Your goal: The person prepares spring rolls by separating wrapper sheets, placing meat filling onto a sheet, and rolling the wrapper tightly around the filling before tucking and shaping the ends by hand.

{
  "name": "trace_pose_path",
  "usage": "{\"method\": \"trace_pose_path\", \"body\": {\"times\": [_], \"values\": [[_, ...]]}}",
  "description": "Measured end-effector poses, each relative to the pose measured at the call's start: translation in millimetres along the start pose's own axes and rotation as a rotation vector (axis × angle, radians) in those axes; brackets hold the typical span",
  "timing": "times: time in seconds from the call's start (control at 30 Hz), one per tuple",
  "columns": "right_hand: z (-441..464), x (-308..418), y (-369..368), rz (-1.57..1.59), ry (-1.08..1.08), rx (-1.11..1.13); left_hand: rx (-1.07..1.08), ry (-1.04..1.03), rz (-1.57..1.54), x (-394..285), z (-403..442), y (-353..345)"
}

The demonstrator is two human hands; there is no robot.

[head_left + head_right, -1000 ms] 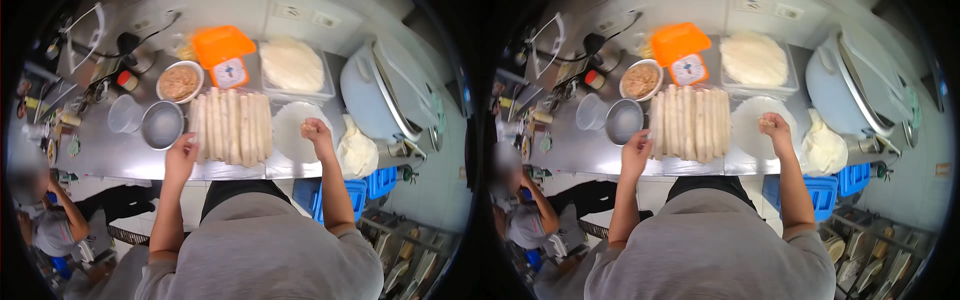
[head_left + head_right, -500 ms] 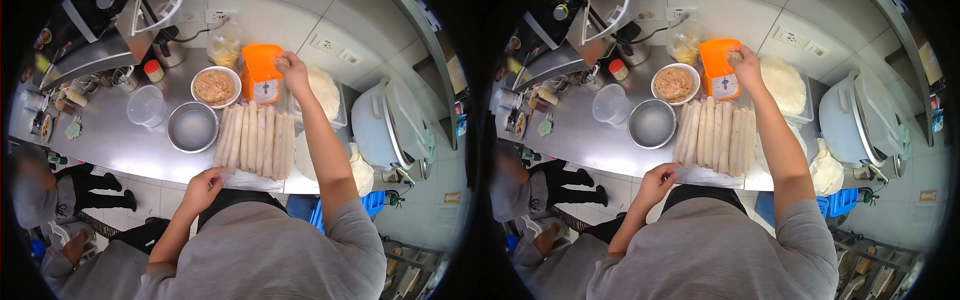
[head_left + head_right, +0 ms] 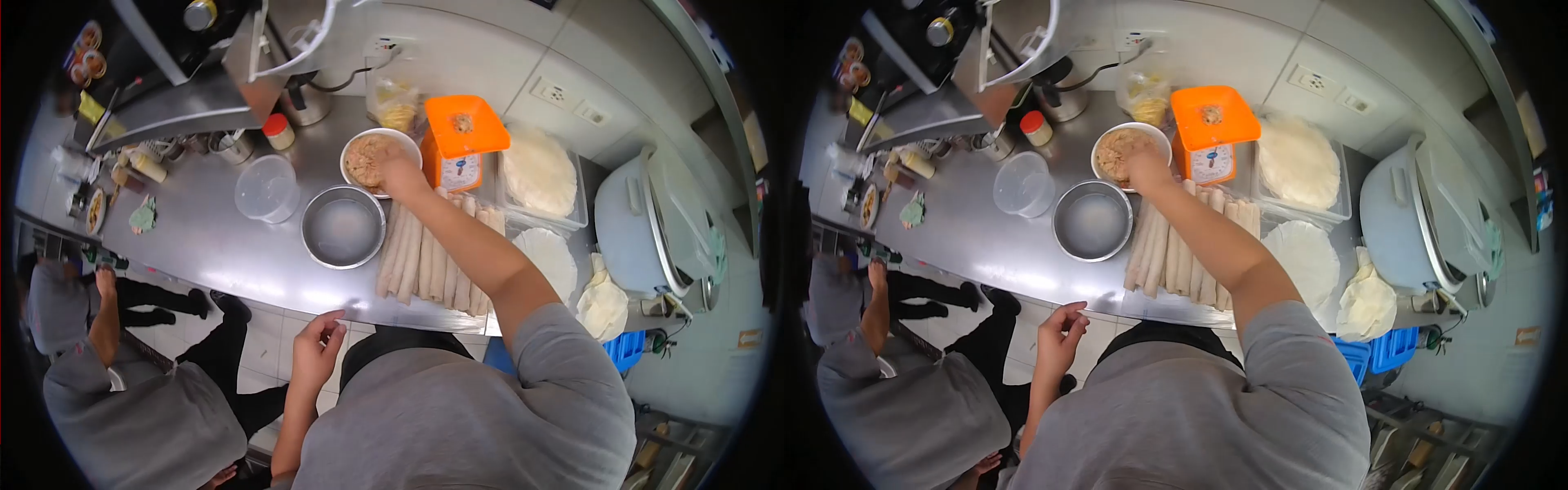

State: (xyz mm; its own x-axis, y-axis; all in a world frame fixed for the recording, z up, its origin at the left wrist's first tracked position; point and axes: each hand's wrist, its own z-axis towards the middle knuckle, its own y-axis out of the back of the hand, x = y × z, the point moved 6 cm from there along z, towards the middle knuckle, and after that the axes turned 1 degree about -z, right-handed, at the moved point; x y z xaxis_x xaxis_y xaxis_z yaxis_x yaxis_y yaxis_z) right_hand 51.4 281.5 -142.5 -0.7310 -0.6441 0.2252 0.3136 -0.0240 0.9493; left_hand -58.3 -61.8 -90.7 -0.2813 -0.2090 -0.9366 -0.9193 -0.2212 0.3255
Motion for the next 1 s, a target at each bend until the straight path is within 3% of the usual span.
{"method": "trace_pose_path", "body": {"times": [0.1,0.2,0.33,0.37,0.5,0.57,0.67,0.77,0.83,0.9,0.97,1.0], "values": [[-5,4,12,0.089,0.062,-0.113,0.0,0.064,0.007,5,-3,4],[0,-1,4,0.072,0.027,0.037,0.027,0.109,0.021,9,-3,4],[4,-2,7,0.197,-0.034,-0.06,0.087,0.101,0.044,2,6,-5],[2,-3,4,0.236,-0.114,0.073,0.098,0.096,0.047,-2,8,-8],[-1,9,16,0.253,-0.06,-0.009,0.162,0.073,0.103,-18,18,-23],[4,12,1,0.188,0.044,-0.154,0.178,0.067,0.1,-21,22,-29],[22,-3,-34,0.287,-0.04,-0.073,0.228,0.048,0.108,-28,22,-36],[26,-11,15,0.348,-0.165,0.014,0.218,0.05,0.111,-29,22,-31],[20,-32,85,0.537,-0.068,-0.353,0.175,0.06,0.121,-25,22,-22],[9,-71,140,0.491,-0.234,-0.57,0.128,0.084,0.064,-12,24,-12],[9,-121,154,0.384,-0.212,-0.641,0.104,0.123,-0.022,3,27,-9],[7,-132,150,0.429,-0.265,-0.457,0.121,0.071,0.004,2,35,-13]]}}
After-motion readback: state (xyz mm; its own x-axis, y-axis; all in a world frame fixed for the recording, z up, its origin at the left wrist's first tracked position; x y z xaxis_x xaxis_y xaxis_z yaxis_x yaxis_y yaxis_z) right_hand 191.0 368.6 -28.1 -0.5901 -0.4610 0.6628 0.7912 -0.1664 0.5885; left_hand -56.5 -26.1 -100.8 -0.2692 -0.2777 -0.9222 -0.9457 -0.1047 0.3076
